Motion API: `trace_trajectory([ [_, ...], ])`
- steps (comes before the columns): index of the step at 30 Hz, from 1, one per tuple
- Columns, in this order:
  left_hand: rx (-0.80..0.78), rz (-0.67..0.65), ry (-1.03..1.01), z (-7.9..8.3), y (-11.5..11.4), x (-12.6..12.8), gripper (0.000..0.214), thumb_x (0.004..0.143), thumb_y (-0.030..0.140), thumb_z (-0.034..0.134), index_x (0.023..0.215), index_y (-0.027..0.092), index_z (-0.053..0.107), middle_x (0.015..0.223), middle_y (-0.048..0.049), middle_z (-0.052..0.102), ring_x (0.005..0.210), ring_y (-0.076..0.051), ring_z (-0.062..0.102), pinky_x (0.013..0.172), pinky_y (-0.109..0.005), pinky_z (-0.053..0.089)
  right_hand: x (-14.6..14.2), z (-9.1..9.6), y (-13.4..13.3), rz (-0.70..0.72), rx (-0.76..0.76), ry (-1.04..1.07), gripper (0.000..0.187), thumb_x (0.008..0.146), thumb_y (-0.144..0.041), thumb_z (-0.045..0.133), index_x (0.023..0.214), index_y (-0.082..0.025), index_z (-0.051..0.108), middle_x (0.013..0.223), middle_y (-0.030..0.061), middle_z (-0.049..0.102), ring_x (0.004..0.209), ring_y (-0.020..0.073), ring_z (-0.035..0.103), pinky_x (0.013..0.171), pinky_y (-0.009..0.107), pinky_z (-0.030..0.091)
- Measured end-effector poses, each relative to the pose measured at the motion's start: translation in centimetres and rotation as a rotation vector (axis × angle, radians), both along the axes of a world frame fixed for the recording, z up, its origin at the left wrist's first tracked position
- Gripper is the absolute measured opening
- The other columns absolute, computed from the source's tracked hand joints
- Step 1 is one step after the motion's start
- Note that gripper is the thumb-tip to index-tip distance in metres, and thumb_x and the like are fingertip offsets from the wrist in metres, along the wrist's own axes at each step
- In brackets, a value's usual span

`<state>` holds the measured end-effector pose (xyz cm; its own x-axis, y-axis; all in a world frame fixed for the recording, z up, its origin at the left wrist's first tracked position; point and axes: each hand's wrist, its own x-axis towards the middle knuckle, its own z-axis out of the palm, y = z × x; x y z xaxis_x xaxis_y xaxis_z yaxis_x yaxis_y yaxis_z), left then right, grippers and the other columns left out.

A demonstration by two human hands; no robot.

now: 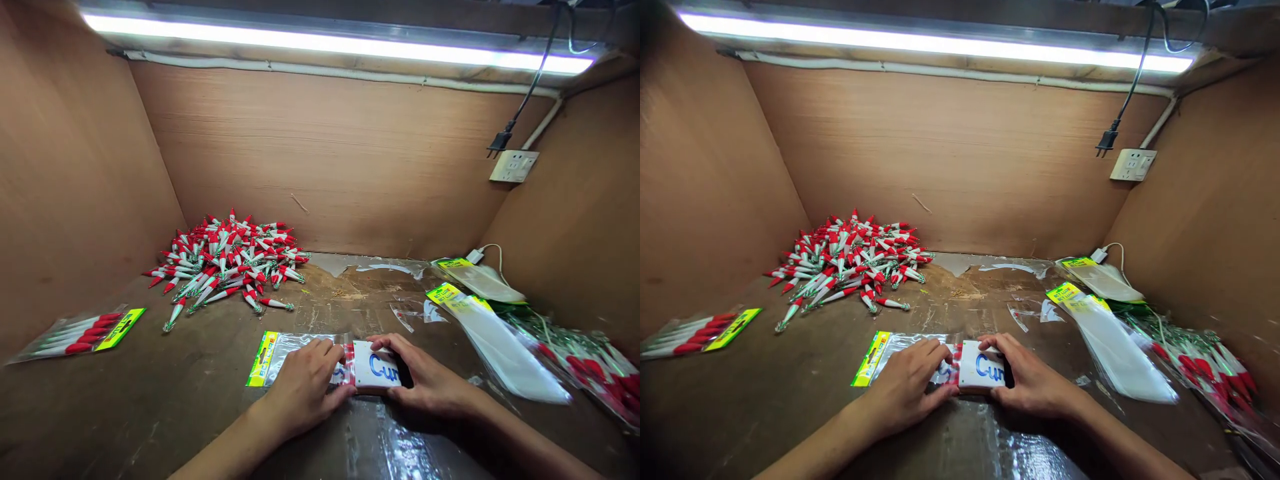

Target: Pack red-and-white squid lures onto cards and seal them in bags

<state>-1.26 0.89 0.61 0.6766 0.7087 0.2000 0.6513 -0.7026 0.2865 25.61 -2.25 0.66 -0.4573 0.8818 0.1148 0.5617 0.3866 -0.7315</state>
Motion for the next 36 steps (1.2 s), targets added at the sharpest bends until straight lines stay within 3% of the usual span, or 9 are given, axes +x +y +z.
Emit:
trace_trajectory([
  [3, 0.019, -0.011, 0.027, 0.1, 0.0, 0.1, 0.043, 0.081, 0.057, 0.067, 0.107, 0.025, 0.057, 0.103, -0.0079, 0.062, 0.096, -0.030, 0.056, 0.075, -0.036, 0.039, 0.0, -0.2, 0.0, -0.010, -0.006, 0.000, 0.065, 0.067, -0.013, 0.063, 0.129, -0.022, 0.048, 0.134, 0.0097, 0.053, 0.117, 0.0262, 0.054, 0.102, 0.042, 0.044],
  [9, 0.043, -0.040, 0.019, 0.2, 0.3, 0.0, 0.017, 0.095, 0.040, 0.052, 0.099, 0.024, 0.057, 0.098, -0.0057, 0.064, 0.090, -0.026, 0.058, 0.072, -0.033, 0.038, 0.1, -0.1, 0.0, -0.009, -0.005, 0.001, 0.070, 0.067, -0.013, 0.064, 0.134, -0.023, 0.047, 0.131, 0.0085, 0.055, 0.116, 0.0257, 0.055, 0.101, 0.041, 0.045],
  [17, 0.102, -0.006, -0.073, 0.0, -0.3, 0.3, 0.009, 0.094, 0.023, 0.049, 0.089, 0.023, 0.056, 0.086, -0.0025, 0.062, 0.075, -0.019, 0.058, 0.063, -0.030, 0.036, -0.1, -0.1, -0.2, -0.012, 0.019, -0.016, 0.081, 0.069, -0.017, 0.064, 0.145, -0.024, 0.039, 0.138, 0.0110, 0.051, 0.126, 0.0300, 0.049, 0.108, 0.046, 0.040],
  [21, 0.176, -0.046, -0.039, -0.1, -1.1, 0.9, 0.008, 0.094, 0.019, 0.050, 0.088, 0.022, 0.055, 0.090, -0.0017, 0.060, 0.081, -0.018, 0.057, 0.066, -0.029, 0.039, -0.6, -0.3, -0.5, 0.001, 0.060, -0.069, 0.090, 0.070, -0.019, 0.065, 0.152, -0.025, 0.027, 0.148, 0.0117, 0.043, 0.133, 0.0308, 0.043, 0.112, 0.047, 0.034],
  [25, 0.218, -0.114, -0.013, -0.6, -1.4, 1.5, 0.009, 0.095, 0.019, 0.051, 0.087, 0.021, 0.056, 0.092, -0.0028, 0.061, 0.087, -0.021, 0.057, 0.070, -0.031, 0.043, -1.1, 0.0, -1.1, 0.027, 0.155, -0.168, 0.097, 0.073, -0.019, 0.064, 0.156, -0.031, 0.015, 0.161, 0.0077, 0.019, 0.145, 0.0317, 0.026, 0.117, 0.050, 0.026],
  [28, 0.209, -0.150, -0.027, -1.0, -1.5, 1.7, 0.010, 0.096, 0.022, 0.052, 0.088, 0.021, 0.059, 0.094, -0.0032, 0.063, 0.092, -0.022, 0.057, 0.075, -0.032, 0.045, -1.3, 0.4, -1.2, 0.071, 0.176, -0.240, 0.086, 0.077, -0.020, 0.063, 0.153, -0.035, 0.026, 0.164, 0.0042, 0.005, 0.147, 0.0328, 0.021, 0.116, 0.050, 0.028],
  [31, 0.137, -0.211, -0.076, -0.8, -1.3, 1.5, 0.012, 0.096, 0.028, 0.054, 0.091, 0.022, 0.062, 0.094, -0.0031, 0.064, 0.094, -0.022, 0.058, 0.084, -0.035, 0.047, -1.2, 0.3, -1.0, 0.101, 0.164, -0.244, 0.070, 0.079, -0.023, 0.066, 0.145, -0.033, 0.043, 0.164, 0.0054, 0.010, 0.146, 0.0329, 0.023, 0.116, 0.050, 0.028],
  [33, 0.062, -0.202, -0.127, -0.5, -1.0, 1.2, 0.016, 0.095, 0.036, 0.057, 0.103, 0.024, 0.064, 0.102, -0.0043, 0.065, 0.100, -0.023, 0.059, 0.089, -0.036, 0.047, -1.0, 0.1, -0.7, 0.097, 0.152, -0.217, 0.063, 0.080, -0.028, 0.068, 0.140, -0.030, 0.050, 0.162, 0.0079, 0.017, 0.145, 0.0326, 0.027, 0.115, 0.049, 0.029],
  [36, 0.007, -0.145, -0.147, 0.0, 0.2, 0.5, 0.061, 0.087, 0.053, 0.063, 0.138, 0.025, 0.046, 0.138, -0.0115, 0.053, 0.128, -0.030, 0.047, 0.105, -0.046, 0.039, -0.7, -0.5, -0.3, 0.072, 0.154, -0.176, 0.061, 0.079, -0.033, 0.071, 0.137, -0.027, 0.054, 0.159, 0.0116, 0.026, 0.143, 0.0329, 0.032, 0.114, 0.049, 0.032],
])
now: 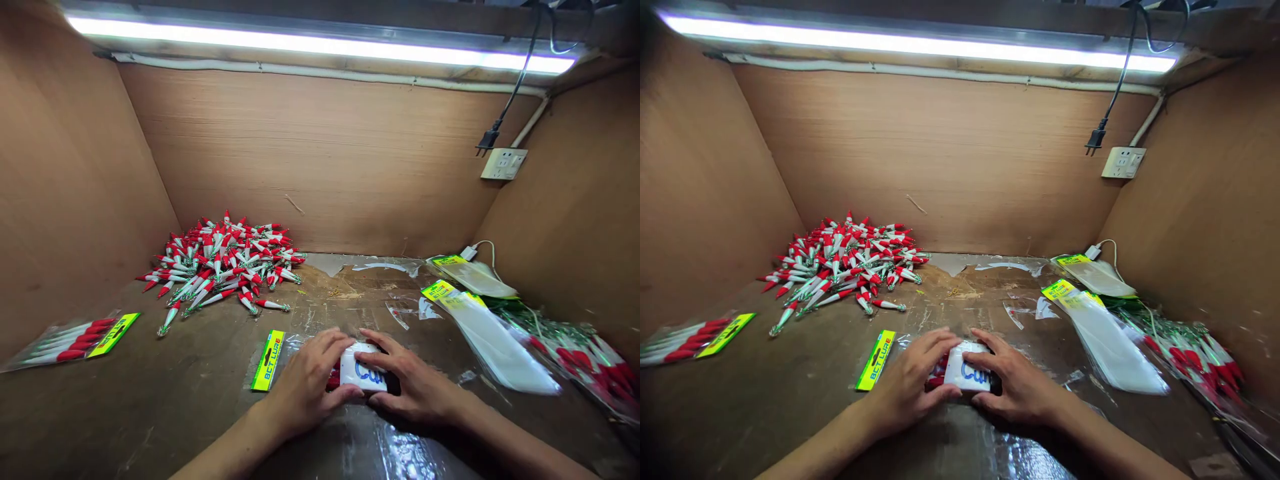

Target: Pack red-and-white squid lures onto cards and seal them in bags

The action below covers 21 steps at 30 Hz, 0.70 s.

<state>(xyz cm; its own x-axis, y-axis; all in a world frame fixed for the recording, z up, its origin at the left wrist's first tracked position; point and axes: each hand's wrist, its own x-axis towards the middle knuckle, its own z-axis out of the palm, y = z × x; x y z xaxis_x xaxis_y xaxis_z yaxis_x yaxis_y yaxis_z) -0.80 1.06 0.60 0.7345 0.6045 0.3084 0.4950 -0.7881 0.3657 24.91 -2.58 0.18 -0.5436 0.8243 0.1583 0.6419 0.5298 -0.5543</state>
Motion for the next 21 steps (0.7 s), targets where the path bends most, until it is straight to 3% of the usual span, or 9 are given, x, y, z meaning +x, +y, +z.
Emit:
trace_trajectory([
  [2, -0.018, -0.024, 0.063, -0.1, 0.7, -0.3, 0.094, 0.079, 0.066, 0.066, 0.152, 0.022, 0.026, 0.155, -0.0155, 0.034, 0.142, -0.036, 0.030, 0.114, -0.055, 0.025, -0.1, -0.2, 0.0, -0.001, 0.026, 0.025, 0.061, 0.078, -0.034, 0.073, 0.136, -0.025, 0.056, 0.157, 0.0129, 0.030, 0.142, 0.0333, 0.033, 0.113, 0.050, 0.033],
  [4, -0.048, -0.068, 0.132, -0.4, 1.0, -0.1, 0.108, 0.072, 0.071, 0.067, 0.154, 0.020, 0.018, 0.158, -0.0174, 0.027, 0.145, -0.039, 0.022, 0.117, -0.059, 0.016, -0.7, -0.1, -0.3, 0.006, 0.071, 0.050, 0.060, 0.077, -0.033, 0.073, 0.135, -0.025, 0.056, 0.156, 0.0126, 0.031, 0.142, 0.0324, 0.034, 0.113, 0.050, 0.034],
  [7, -0.070, -0.055, 0.116, -1.0, 0.4, 0.8, 0.099, 0.072, 0.058, 0.073, 0.150, 0.019, 0.027, 0.150, -0.0177, 0.041, 0.140, -0.037, 0.034, 0.118, -0.059, 0.013, -2.1, 1.0, -1.0, 0.011, 0.152, 0.055, 0.054, 0.079, -0.029, 0.072, 0.131, -0.028, 0.058, 0.157, 0.0099, 0.030, 0.141, 0.0296, 0.035, 0.113, 0.047, 0.036],
  [9, -0.064, -0.035, 0.035, -0.6, 0.0, 1.4, 0.086, 0.074, 0.048, 0.073, 0.146, 0.021, 0.033, 0.143, -0.0155, 0.049, 0.134, -0.035, 0.043, 0.117, -0.058, 0.013, -3.2, 2.6, -1.3, 0.009, 0.213, 0.046, 0.050, 0.080, -0.029, 0.071, 0.128, -0.027, 0.059, 0.157, 0.0100, 0.030, 0.142, 0.0289, 0.035, 0.113, 0.046, 0.037],
  [11, -0.062, -0.034, -0.081, 0.9, -0.1, 1.5, 0.081, 0.075, 0.046, 0.073, 0.143, 0.021, 0.036, 0.140, -0.0148, 0.051, 0.129, -0.034, 0.047, 0.115, -0.059, 0.019, -4.0, 5.3, -1.3, 0.004, 0.279, 0.052, 0.059, 0.079, -0.035, 0.074, 0.134, -0.024, 0.054, 0.159, 0.0122, 0.026, 0.144, 0.0305, 0.031, 0.114, 0.047, 0.036],
  [14, -0.162, -0.021, -0.300, 5.4, 0.8, 0.2, 0.081, 0.072, 0.045, 0.076, 0.140, 0.019, 0.041, 0.131, -0.0153, 0.057, 0.117, -0.035, 0.054, 0.105, -0.054, 0.037, -4.5, 10.6, -1.0, -0.046, 0.407, 0.126, 0.085, 0.076, -0.047, 0.077, 0.147, -0.025, 0.037, 0.160, 0.0128, 0.021, 0.146, 0.0326, 0.024, 0.115, 0.052, 0.033],
  [17, -0.393, -0.016, -0.566, 10.1, 2.4, -2.2, 0.070, 0.078, 0.046, 0.072, 0.139, 0.021, 0.046, 0.127, -0.0129, 0.060, 0.111, -0.033, 0.057, 0.097, -0.047, 0.045, -4.0, 15.1, -0.9, -0.159, 0.538, 0.292, 0.069, 0.085, -0.045, 0.069, 0.146, -0.031, 0.037, 0.157, 0.0076, 0.030, 0.143, 0.0294, 0.031, 0.115, 0.051, 0.034],
  [19, -0.543, -0.098, -0.753, 11.7, 3.4, -3.6, 0.068, 0.082, 0.053, 0.064, 0.139, 0.021, 0.047, 0.132, -0.0136, 0.057, 0.114, -0.035, 0.056, 0.091, -0.045, 0.048, -3.6, 16.4, -0.9, -0.202, 0.569, 0.395, 0.059, 0.090, -0.042, 0.064, 0.143, -0.032, 0.040, 0.153, 0.0059, 0.036, 0.139, 0.0275, 0.038, 0.112, 0.050, 0.038],
  [21, -0.656, -0.119, -0.821, 11.6, 4.0, -4.3, 0.066, 0.084, 0.054, 0.061, 0.140, 0.022, 0.047, 0.136, -0.0138, 0.056, 0.118, -0.036, 0.055, 0.090, -0.046, 0.049, -3.3, 16.4, -0.6, -0.202, 0.550, 0.431, 0.056, 0.091, -0.039, 0.062, 0.142, -0.032, 0.041, 0.149, 0.0063, 0.042, 0.132, 0.0265, 0.046, 0.109, 0.048, 0.042],
])
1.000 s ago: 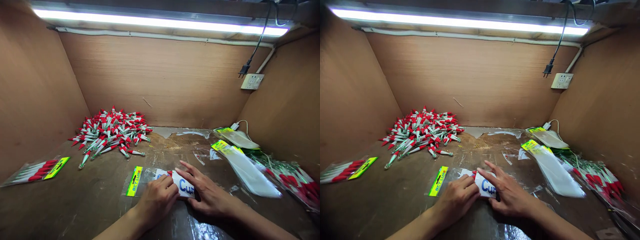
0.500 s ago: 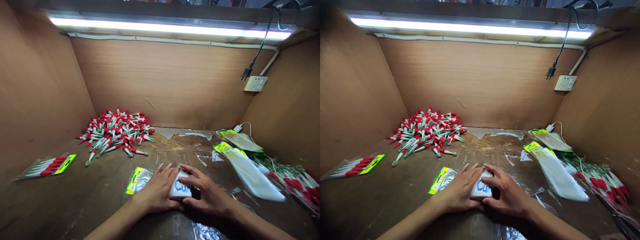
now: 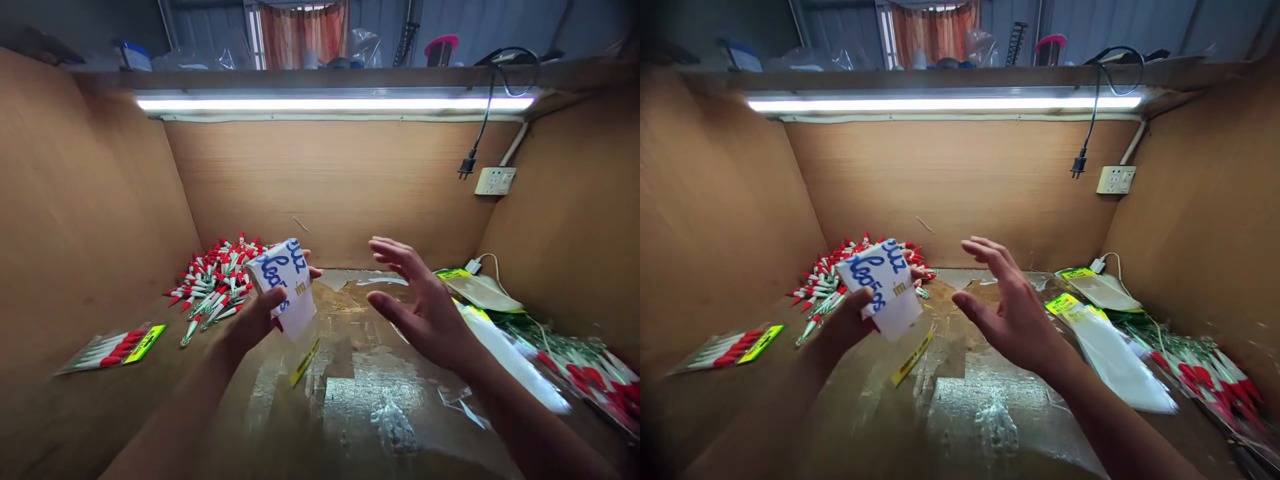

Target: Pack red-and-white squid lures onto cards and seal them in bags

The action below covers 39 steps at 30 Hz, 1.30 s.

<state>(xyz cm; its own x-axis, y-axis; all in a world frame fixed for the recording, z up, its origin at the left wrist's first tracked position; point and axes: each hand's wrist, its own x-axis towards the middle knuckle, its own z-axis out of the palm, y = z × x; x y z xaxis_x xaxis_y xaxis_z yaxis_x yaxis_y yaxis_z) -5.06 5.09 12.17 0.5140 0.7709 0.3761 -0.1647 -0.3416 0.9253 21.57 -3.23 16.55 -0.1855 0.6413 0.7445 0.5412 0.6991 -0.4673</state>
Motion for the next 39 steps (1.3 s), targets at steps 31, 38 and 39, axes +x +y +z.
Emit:
trace_trajectory([
  [31, -0.441, -0.518, -0.130, -9.8, -0.5, 4.4, 0.088, 0.071, 0.053, 0.079, 0.143, 0.015, 0.043, 0.143, -0.0244, 0.049, 0.130, -0.040, 0.048, 0.101, -0.052, 0.042, -1.1, -5.4, 5.5, 0.359, -0.490, 0.395, 0.038, 0.082, -0.034, 0.072, 0.116, -0.019, 0.066, 0.107, 0.0069, 0.072, 0.094, 0.0205, 0.067, 0.084, 0.035, 0.054],
  [38, -0.510, -0.469, -0.200, -10.7, -0.1, 4.5, 0.087, 0.077, 0.059, 0.070, 0.146, 0.016, 0.038, 0.143, -0.0234, 0.050, 0.132, -0.037, 0.048, 0.110, -0.055, 0.030, 3.0, -5.4, 9.1, 0.085, -0.264, 0.648, 0.050, 0.082, -0.043, 0.069, 0.125, -0.018, 0.060, 0.110, 0.0093, 0.070, 0.090, 0.0205, 0.067, 0.080, 0.033, 0.055],
  [39, -0.528, -0.467, -0.199, -10.7, 0.1, 4.4, 0.091, 0.077, 0.061, 0.068, 0.149, 0.018, 0.033, 0.143, -0.0227, 0.050, 0.132, -0.036, 0.048, 0.111, -0.055, 0.029, 4.3, -5.7, 9.9, 0.030, -0.252, 0.646, 0.053, 0.081, -0.044, 0.069, 0.126, -0.018, 0.059, 0.110, 0.0100, 0.070, 0.090, 0.0211, 0.067, 0.080, 0.034, 0.055],
])
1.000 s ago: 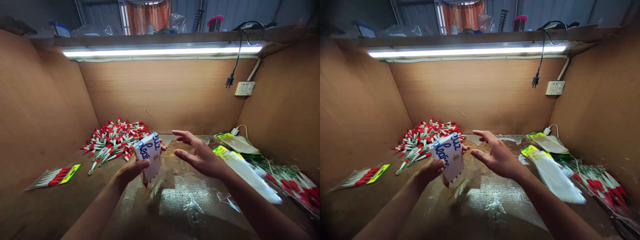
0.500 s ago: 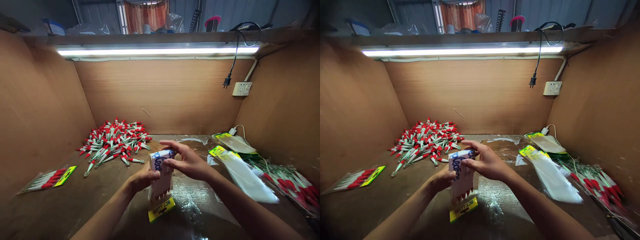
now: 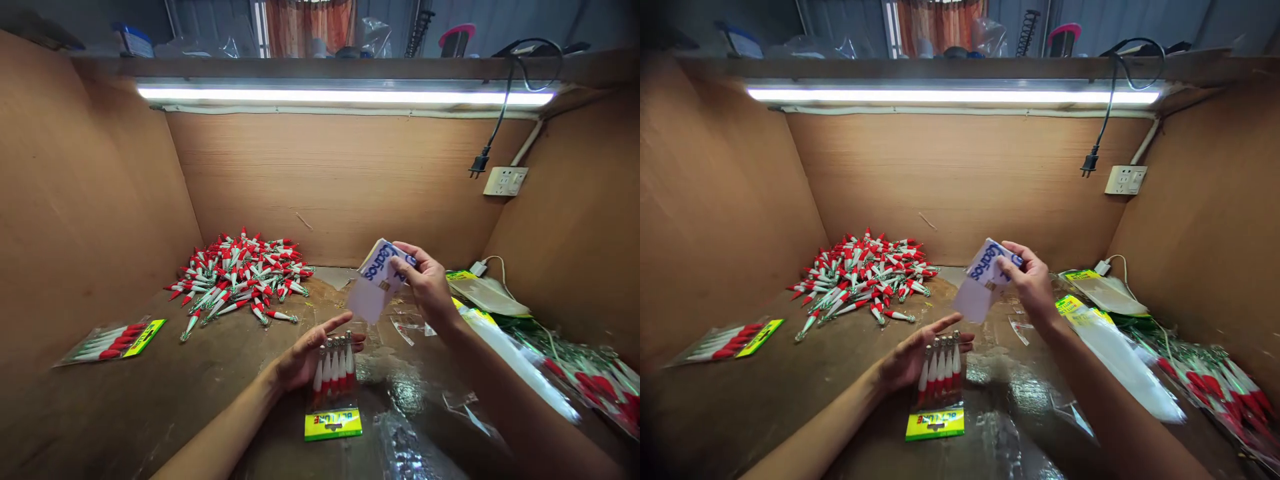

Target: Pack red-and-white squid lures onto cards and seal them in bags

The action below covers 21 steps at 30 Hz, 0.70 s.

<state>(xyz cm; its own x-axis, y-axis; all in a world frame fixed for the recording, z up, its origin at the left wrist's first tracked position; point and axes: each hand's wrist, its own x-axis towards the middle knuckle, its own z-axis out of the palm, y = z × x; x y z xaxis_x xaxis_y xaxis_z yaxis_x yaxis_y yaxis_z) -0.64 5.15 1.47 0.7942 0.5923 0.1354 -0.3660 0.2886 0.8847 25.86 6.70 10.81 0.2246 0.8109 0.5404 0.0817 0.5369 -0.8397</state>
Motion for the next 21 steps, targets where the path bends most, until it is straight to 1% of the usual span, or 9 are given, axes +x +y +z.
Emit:
trace_trajectory([
  [2, -0.024, -0.008, 0.014, 0.0, 0.2, -0.1, 0.097, 0.078, 0.066, 0.063, 0.153, 0.019, 0.025, 0.145, -0.0227, 0.048, 0.134, -0.037, 0.046, 0.110, -0.055, 0.029, 2.5, -1.0, 1.7, -0.087, -0.079, -0.086, 0.055, 0.080, -0.046, 0.068, 0.125, -0.015, 0.060, 0.110, 0.0116, 0.071, 0.089, 0.0228, 0.068, 0.078, 0.036, 0.055],
  [4, -0.038, -0.006, 0.023, -0.1, 0.4, -0.1, 0.098, 0.079, 0.069, 0.059, 0.154, 0.019, 0.021, 0.146, -0.0232, 0.046, 0.135, -0.037, 0.044, 0.109, -0.056, 0.030, 4.5, -2.2, 3.1, -0.138, -0.222, -0.324, 0.051, 0.075, -0.044, 0.072, 0.116, -0.014, 0.067, 0.106, 0.0132, 0.072, 0.090, 0.0260, 0.068, 0.081, 0.040, 0.054],
  [6, -0.044, 0.000, 0.027, -0.2, 0.4, -0.1, 0.098, 0.080, 0.069, 0.058, 0.154, 0.019, 0.019, 0.146, -0.0232, 0.046, 0.136, -0.037, 0.042, 0.109, -0.056, 0.030, 4.9, -3.2, 3.6, -0.202, -0.290, -0.591, 0.046, 0.071, -0.041, 0.075, 0.107, -0.013, 0.072, 0.108, 0.0155, 0.072, 0.098, 0.0305, 0.066, 0.089, 0.044, 0.050],
  [8, -0.049, -0.002, 0.029, -0.5, 0.5, -0.1, 0.097, 0.080, 0.068, 0.059, 0.154, 0.020, 0.019, 0.145, -0.0228, 0.047, 0.136, -0.037, 0.043, 0.108, -0.056, 0.031, 3.6, -3.9, 3.2, -0.175, -0.256, -0.714, 0.043, 0.076, -0.042, 0.071, 0.108, -0.014, 0.073, 0.111, 0.0157, 0.071, 0.105, 0.0311, 0.064, 0.094, 0.043, 0.047],
  [11, -0.059, -0.024, 0.026, -0.7, 0.3, -0.1, 0.094, 0.081, 0.065, 0.061, 0.154, 0.022, 0.021, 0.143, -0.0218, 0.050, 0.135, -0.037, 0.044, 0.107, -0.056, 0.032, -0.5, -4.6, 1.6, 0.194, -0.222, -0.658, 0.040, 0.088, -0.048, 0.057, 0.109, -0.018, 0.073, 0.107, 0.0093, 0.073, 0.096, 0.0240, 0.066, 0.085, 0.034, 0.050],
  [13, -0.064, -0.035, 0.022, -0.6, 0.1, -0.1, 0.090, 0.082, 0.062, 0.063, 0.153, 0.021, 0.025, 0.142, -0.0211, 0.052, 0.134, -0.037, 0.045, 0.106, -0.055, 0.034, -3.0, -4.9, 0.7, 0.377, -0.246, -0.621, 0.038, 0.088, -0.049, 0.058, 0.101, -0.018, 0.076, 0.094, 0.0056, 0.074, 0.082, 0.0193, 0.065, 0.071, 0.028, 0.049],
  [15, -0.068, -0.033, 0.039, -0.4, -0.1, 0.0, 0.086, 0.082, 0.058, 0.065, 0.151, 0.020, 0.031, 0.140, -0.0201, 0.053, 0.132, -0.036, 0.048, 0.105, -0.052, 0.036, -4.4, -4.9, 0.2, 0.399, -0.272, -0.609, 0.033, 0.082, -0.047, 0.066, 0.088, -0.016, 0.076, 0.078, 0.0032, 0.071, 0.068, 0.0150, 0.059, 0.060, 0.024, 0.043],
  [17, -0.058, 0.005, 0.080, -0.3, -0.2, 0.3, 0.083, 0.079, 0.052, 0.072, 0.148, 0.021, 0.037, 0.136, -0.0182, 0.057, 0.127, -0.034, 0.053, 0.103, -0.049, 0.040, -4.5, -4.7, 0.2, 0.336, -0.296, -0.580, 0.031, 0.078, -0.045, 0.070, 0.076, -0.014, 0.074, 0.065, 0.0004, 0.063, 0.058, 0.0116, 0.051, 0.053, 0.022, 0.036],
  [21, 0.055, 0.176, 0.245, -0.8, -0.5, 1.2, 0.066, 0.068, 0.040, 0.086, 0.123, 0.014, 0.061, 0.110, -0.0127, 0.070, 0.095, -0.026, 0.068, 0.084, -0.035, 0.050, -3.6, -4.1, 0.4, 0.227, -0.307, -0.483, 0.034, 0.078, -0.045, 0.067, 0.066, -0.014, 0.068, 0.052, -0.0034, 0.052, 0.049, 0.0086, 0.040, 0.048, 0.021, 0.028],
])
